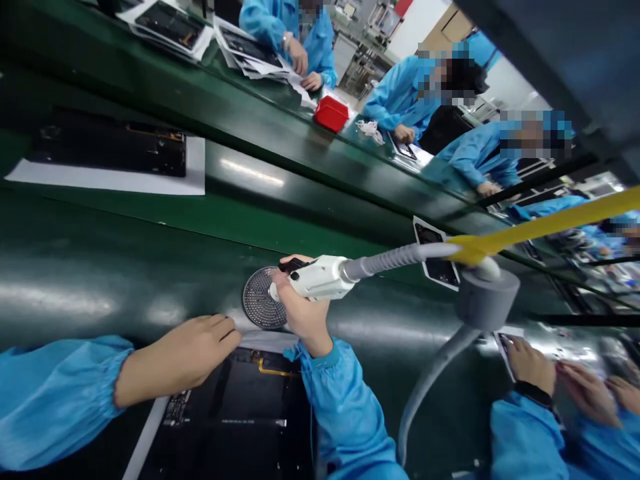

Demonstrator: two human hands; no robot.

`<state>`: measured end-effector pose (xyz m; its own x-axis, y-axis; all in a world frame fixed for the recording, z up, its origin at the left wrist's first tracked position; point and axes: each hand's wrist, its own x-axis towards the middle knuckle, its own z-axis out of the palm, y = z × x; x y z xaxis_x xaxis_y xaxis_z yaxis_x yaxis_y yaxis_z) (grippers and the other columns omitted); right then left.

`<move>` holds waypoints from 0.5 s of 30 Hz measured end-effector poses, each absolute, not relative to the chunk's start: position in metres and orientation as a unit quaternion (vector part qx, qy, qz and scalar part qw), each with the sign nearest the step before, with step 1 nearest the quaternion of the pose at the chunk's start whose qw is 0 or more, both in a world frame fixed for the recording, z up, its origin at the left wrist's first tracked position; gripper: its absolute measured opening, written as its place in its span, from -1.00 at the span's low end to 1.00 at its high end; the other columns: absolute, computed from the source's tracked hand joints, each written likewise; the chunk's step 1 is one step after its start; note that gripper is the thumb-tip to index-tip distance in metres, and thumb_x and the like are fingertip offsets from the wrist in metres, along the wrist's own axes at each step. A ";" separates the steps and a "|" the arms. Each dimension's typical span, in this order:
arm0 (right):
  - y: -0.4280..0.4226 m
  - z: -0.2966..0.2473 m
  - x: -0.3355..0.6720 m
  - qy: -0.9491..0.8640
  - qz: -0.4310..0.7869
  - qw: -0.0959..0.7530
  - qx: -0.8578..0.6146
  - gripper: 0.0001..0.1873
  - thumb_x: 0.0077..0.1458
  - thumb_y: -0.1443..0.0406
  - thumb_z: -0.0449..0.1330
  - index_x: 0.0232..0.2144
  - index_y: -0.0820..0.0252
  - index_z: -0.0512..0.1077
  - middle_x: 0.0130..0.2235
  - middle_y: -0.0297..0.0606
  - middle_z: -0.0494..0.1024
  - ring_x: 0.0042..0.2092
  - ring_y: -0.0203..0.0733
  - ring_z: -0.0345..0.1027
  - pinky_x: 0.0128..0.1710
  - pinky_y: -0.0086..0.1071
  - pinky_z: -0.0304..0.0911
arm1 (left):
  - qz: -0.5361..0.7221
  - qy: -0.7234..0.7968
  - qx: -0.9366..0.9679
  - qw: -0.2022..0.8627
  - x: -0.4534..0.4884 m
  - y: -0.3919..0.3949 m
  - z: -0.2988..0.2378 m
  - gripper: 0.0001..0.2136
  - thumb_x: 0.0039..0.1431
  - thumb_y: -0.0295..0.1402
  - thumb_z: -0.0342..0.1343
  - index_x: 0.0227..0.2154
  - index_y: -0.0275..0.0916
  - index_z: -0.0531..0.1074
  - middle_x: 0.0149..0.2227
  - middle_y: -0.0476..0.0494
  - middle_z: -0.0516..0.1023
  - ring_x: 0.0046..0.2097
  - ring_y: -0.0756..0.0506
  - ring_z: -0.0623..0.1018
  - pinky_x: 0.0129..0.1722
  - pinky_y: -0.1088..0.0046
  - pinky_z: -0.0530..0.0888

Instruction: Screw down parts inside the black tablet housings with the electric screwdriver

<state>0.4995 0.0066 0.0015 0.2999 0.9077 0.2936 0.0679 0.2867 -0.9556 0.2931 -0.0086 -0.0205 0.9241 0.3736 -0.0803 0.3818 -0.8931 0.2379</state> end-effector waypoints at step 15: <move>0.008 -0.007 0.492 -0.482 0.334 0.611 -0.533 -0.76 0.05 0.24 0.32 -0.21 0.10 0.41 -0.38 -0.34 0.46 -0.33 -0.17 0.35 -0.20 -0.15 0.35 | 0.167 0.181 0.968 0.041 0.302 -0.030 -0.020 -0.93 0.17 -0.53 0.09 -0.41 -0.27 0.39 -0.38 -0.15 0.38 -0.34 -0.18 0.39 -0.41 0.28 0.35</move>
<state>0.4920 0.0085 -0.0068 0.3135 0.9206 0.2328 0.1052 0.2100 -0.9720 0.3016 -0.0300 -0.0202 0.8787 0.3639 0.3090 0.3364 -0.9312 0.1402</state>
